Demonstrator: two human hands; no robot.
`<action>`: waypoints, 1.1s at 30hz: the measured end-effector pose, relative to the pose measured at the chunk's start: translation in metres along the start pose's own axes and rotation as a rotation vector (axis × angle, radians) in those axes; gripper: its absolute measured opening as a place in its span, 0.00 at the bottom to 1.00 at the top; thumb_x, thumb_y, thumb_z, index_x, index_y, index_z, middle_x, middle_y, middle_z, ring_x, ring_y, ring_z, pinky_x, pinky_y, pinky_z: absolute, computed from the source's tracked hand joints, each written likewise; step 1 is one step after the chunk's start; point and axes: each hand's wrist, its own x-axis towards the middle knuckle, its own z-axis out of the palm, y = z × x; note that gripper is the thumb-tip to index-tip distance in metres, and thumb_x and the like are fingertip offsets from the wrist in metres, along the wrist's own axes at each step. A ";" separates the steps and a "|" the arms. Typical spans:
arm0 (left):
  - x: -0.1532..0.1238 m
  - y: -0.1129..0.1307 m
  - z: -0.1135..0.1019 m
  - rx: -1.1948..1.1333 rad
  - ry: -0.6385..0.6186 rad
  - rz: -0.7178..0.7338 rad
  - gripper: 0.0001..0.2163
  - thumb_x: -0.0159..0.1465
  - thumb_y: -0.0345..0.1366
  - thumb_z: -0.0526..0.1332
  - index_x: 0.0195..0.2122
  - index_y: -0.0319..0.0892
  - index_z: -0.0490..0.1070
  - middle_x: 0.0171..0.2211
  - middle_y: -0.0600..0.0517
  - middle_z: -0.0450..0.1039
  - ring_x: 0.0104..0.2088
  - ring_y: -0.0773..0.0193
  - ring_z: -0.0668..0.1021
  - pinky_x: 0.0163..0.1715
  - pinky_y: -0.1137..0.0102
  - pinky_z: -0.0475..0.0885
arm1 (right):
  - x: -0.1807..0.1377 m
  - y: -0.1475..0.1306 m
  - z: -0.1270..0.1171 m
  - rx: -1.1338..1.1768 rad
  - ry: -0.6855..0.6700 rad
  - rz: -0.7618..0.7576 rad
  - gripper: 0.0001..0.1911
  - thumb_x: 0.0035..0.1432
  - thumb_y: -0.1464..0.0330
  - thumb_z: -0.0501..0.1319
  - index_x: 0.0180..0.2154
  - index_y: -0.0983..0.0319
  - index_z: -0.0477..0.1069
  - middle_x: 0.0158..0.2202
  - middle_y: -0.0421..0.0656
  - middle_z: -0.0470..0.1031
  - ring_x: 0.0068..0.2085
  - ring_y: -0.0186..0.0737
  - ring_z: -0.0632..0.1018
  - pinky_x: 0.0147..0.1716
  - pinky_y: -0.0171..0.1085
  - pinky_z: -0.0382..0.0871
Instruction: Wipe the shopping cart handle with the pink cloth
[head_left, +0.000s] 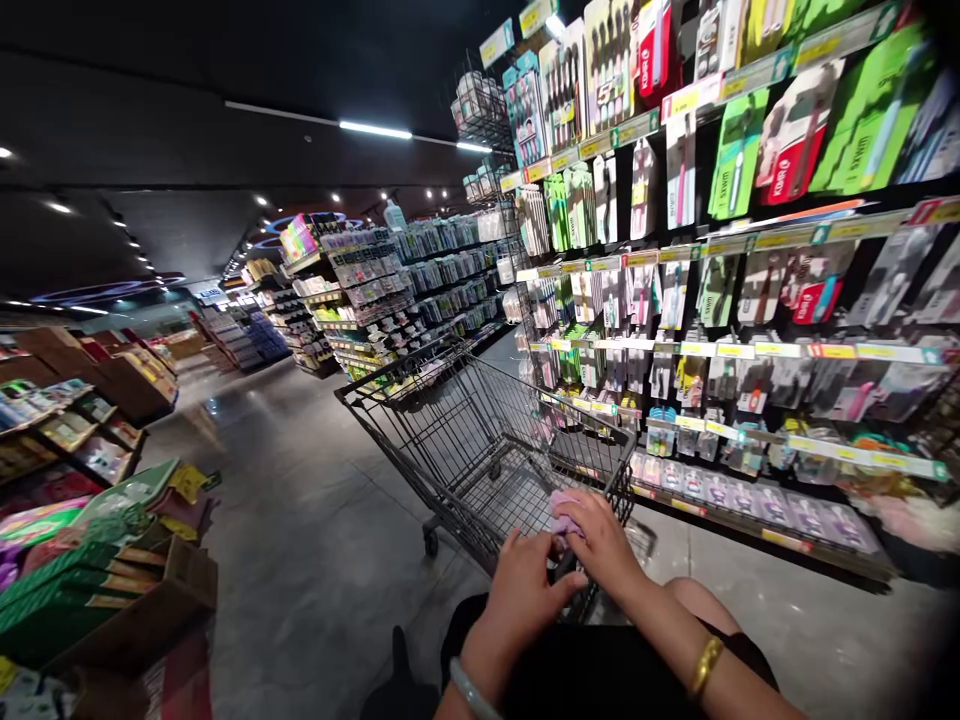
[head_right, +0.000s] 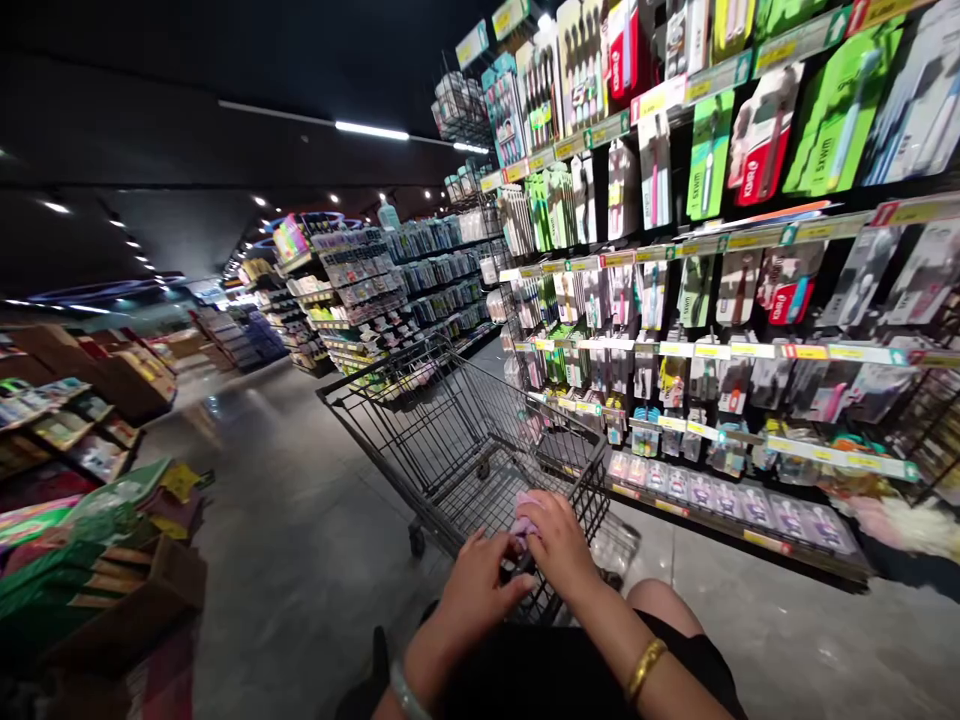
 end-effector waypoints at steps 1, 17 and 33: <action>-0.003 0.006 0.009 0.066 0.044 -0.032 0.27 0.60 0.60 0.61 0.50 0.42 0.74 0.41 0.47 0.78 0.45 0.52 0.77 0.62 0.49 0.56 | -0.001 -0.003 0.000 0.015 -0.005 0.001 0.19 0.52 0.76 0.54 0.43 0.57 0.75 0.53 0.46 0.72 0.55 0.47 0.69 0.57 0.49 0.63; -0.023 0.006 0.052 0.237 0.262 0.028 0.09 0.60 0.42 0.67 0.38 0.45 0.73 0.34 0.52 0.76 0.39 0.56 0.74 0.51 0.54 0.62 | -0.035 -0.018 -0.041 -0.120 -0.218 -0.012 0.20 0.53 0.76 0.54 0.40 0.51 0.77 0.57 0.40 0.71 0.61 0.48 0.65 0.59 0.52 0.60; -0.049 0.009 0.061 0.228 0.429 0.074 0.07 0.56 0.34 0.67 0.34 0.46 0.70 0.31 0.56 0.74 0.36 0.58 0.72 0.52 0.56 0.59 | -0.049 -0.020 -0.053 -0.147 -0.231 0.002 0.21 0.52 0.79 0.53 0.38 0.53 0.79 0.59 0.42 0.70 0.61 0.47 0.66 0.59 0.50 0.63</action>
